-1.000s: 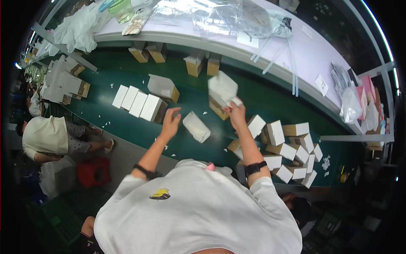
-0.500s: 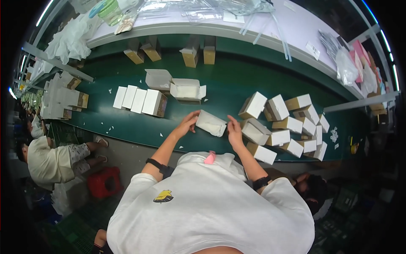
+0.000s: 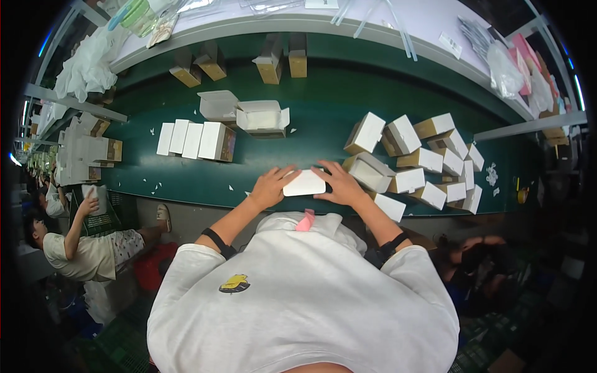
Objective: The person folds a white box by hand, inserts a white rectangular item, and closes the lid. They repeat this process multiple times, moving the completed boxes into a pile on the green table.
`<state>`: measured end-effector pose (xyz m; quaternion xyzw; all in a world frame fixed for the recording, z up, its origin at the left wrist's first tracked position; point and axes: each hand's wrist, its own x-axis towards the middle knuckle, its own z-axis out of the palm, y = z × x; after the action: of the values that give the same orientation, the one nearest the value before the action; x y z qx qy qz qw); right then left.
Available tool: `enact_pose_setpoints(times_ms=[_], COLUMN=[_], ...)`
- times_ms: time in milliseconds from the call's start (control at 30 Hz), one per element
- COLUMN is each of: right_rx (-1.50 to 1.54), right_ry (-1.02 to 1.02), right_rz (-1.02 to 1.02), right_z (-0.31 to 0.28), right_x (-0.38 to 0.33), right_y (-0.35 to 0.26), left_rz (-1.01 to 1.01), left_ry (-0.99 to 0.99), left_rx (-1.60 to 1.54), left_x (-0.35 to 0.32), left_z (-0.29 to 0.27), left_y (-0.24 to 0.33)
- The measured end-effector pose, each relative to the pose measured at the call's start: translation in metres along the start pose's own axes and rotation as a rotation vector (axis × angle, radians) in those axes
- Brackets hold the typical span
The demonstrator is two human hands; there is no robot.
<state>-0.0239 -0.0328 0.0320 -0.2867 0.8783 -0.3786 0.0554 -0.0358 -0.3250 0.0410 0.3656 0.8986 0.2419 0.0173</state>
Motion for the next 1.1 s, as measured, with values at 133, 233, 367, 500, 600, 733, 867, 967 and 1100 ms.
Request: enact_pose_setpoints(times_ms=[133, 233, 367, 500, 600, 733, 867, 967, 1100], right_rx=[-0.364, -0.176, -0.061, -0.187, -0.235, -0.371, -0.535, -0.573, -0.526], right_ry=[0.059, -0.077, -0.21, -0.201, -0.222, -0.285, -0.26, -0.222, -0.186], right_rz=[-0.079, -0.009, 0.059, -0.108, -0.123, -0.113, -0.157, -0.145, -0.027], right_z=[-0.01, -0.005, -0.017, -0.022, -0.022, -0.021, -0.016, -0.009, 0.006], right_x=[0.003, 0.003, 0.011, 0.01, 0.007, -0.003, -0.009, -0.017, -0.026], right_y=[-0.014, -0.006, -0.007, -0.012, -0.012, -0.016, -0.014, -0.017, -0.02], left_rz=[0.052, 0.043, -0.003, -0.035, -0.035, -0.018, -0.04, -0.081, -0.119], left_ry=[-0.099, -0.158, -0.229, -0.243, -0.213, -0.306, -0.275, -0.265, -0.14], left_rx=[0.085, -0.006, -0.105, 0.046, 0.1, 0.093, 0.247, 0.322, 0.309], left_x=[0.004, 0.005, 0.01, 0.008, 0.005, 0.004, -0.001, 0.001, -0.003], left_z=[-0.019, -0.014, -0.006, -0.008, -0.007, -0.006, 0.006, 0.006, 0.021], left_y=[0.004, -0.009, -0.005, 0.015, 0.022, 0.025, 0.036, 0.043, 0.046])
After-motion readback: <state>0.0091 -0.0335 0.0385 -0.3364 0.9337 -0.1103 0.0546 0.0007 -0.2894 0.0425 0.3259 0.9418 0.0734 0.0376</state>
